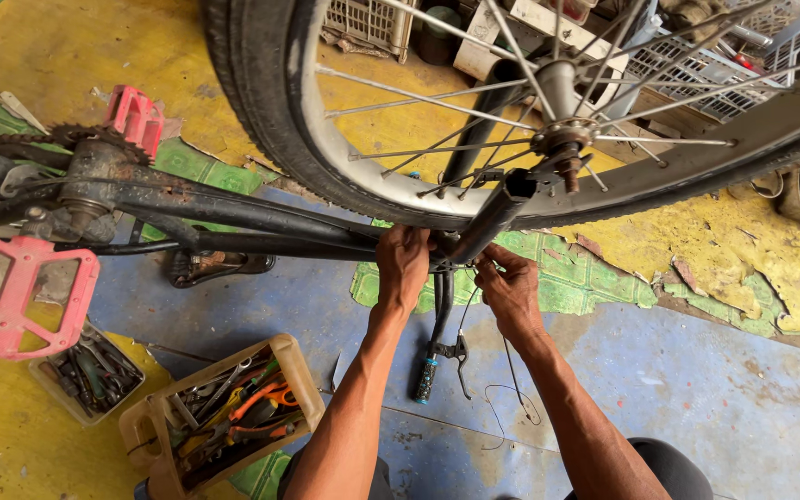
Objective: The person adjusts the rear brake cable and then uses a wrench to tighten the rear wheel axle nuts. The bicycle is upside down on a tiled floor in a cluttered workshop.
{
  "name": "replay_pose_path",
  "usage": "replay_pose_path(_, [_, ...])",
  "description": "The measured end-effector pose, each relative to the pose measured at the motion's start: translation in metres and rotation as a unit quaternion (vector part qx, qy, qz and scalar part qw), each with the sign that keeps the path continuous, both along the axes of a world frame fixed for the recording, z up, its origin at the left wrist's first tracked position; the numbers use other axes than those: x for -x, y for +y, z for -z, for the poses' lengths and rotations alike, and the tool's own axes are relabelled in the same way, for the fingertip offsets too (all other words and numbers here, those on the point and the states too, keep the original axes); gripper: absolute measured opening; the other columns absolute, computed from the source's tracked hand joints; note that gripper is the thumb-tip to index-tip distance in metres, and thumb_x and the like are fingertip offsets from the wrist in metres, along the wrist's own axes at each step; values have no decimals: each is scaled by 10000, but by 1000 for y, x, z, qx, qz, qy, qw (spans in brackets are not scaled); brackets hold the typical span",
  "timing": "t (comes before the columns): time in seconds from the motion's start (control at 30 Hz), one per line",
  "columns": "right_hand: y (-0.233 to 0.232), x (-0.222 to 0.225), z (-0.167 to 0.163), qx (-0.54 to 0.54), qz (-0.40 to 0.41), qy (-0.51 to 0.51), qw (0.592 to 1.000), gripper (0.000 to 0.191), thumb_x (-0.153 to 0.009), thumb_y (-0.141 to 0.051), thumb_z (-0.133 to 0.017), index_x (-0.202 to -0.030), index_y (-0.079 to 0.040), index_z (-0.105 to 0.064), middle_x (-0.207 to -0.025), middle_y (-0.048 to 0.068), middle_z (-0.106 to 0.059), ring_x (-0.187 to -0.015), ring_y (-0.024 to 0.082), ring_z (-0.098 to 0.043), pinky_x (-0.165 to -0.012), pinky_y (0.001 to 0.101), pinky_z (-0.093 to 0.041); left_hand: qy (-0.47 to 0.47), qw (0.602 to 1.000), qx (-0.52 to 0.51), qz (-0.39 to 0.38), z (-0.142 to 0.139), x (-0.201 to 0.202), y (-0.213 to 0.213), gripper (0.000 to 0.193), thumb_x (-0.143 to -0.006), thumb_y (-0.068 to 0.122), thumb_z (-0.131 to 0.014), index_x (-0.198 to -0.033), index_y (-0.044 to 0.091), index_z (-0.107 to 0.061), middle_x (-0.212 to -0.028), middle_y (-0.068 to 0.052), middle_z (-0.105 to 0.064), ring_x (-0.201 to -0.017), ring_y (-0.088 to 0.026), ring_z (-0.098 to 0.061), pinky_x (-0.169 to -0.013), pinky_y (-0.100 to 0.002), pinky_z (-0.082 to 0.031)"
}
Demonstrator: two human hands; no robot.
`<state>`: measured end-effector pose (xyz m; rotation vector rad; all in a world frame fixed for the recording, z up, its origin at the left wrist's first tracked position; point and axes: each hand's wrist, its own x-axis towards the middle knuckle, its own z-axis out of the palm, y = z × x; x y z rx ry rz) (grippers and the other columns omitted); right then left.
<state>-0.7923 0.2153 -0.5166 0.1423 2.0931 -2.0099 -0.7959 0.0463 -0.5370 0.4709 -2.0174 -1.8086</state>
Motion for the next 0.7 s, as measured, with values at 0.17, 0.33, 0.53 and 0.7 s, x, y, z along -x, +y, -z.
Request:
replay_pose_path(0.17, [-4, -4, -1, -2, -6, 12, 1000, 283, -985, -176, -678, -1216, -24, -741, -664, -54, -552, -530, 34, -477, -417, 221, -350, -56, 983, -170, 44, -13, -8, -5, 218, -990, 242, -642, -895, 54, -695, -686, -35, -642, -480, -69, -461, -386, -286, -324])
replay_pose_path(0.33, [1, -5, -6, 2, -3, -2, 1000, 268, -989, -158, -666, -1203, -20, -745, -643, -54, -529, -505, 42, -439, -405, 228, -314, -132, 959, -247, 45, -2, -3, 5, 233, -997, 233, -656, -906, 24, -608, -686, -50, -539, -471, -119, -385, -385, -323, -276])
replay_pose_path(0.53, [-6, -9, -3, -2, -7, 13, 1000, 267, -993, -155, -669, -1214, -27, -745, -636, -48, -527, -506, 36, -423, -407, 224, -316, -12, 996, 84, 27, 17, -2, -3, 219, -1043, 195, -624, -992, -8, -689, -795, -168, -706, -676, -256, -665, -642, -384, -520])
replay_pose_path(0.7, [3, 0, -1, -19, 4, 2, 1000, 292, -968, -153, -682, -1233, -45, -744, -630, -30, -556, -499, 37, -411, -403, 223, -310, -27, 999, 24, 14, 13, 5, 9, 211, -987, 202, -617, -1005, 1, -678, -832, -144, -724, -730, -252, -702, -658, -394, -533])
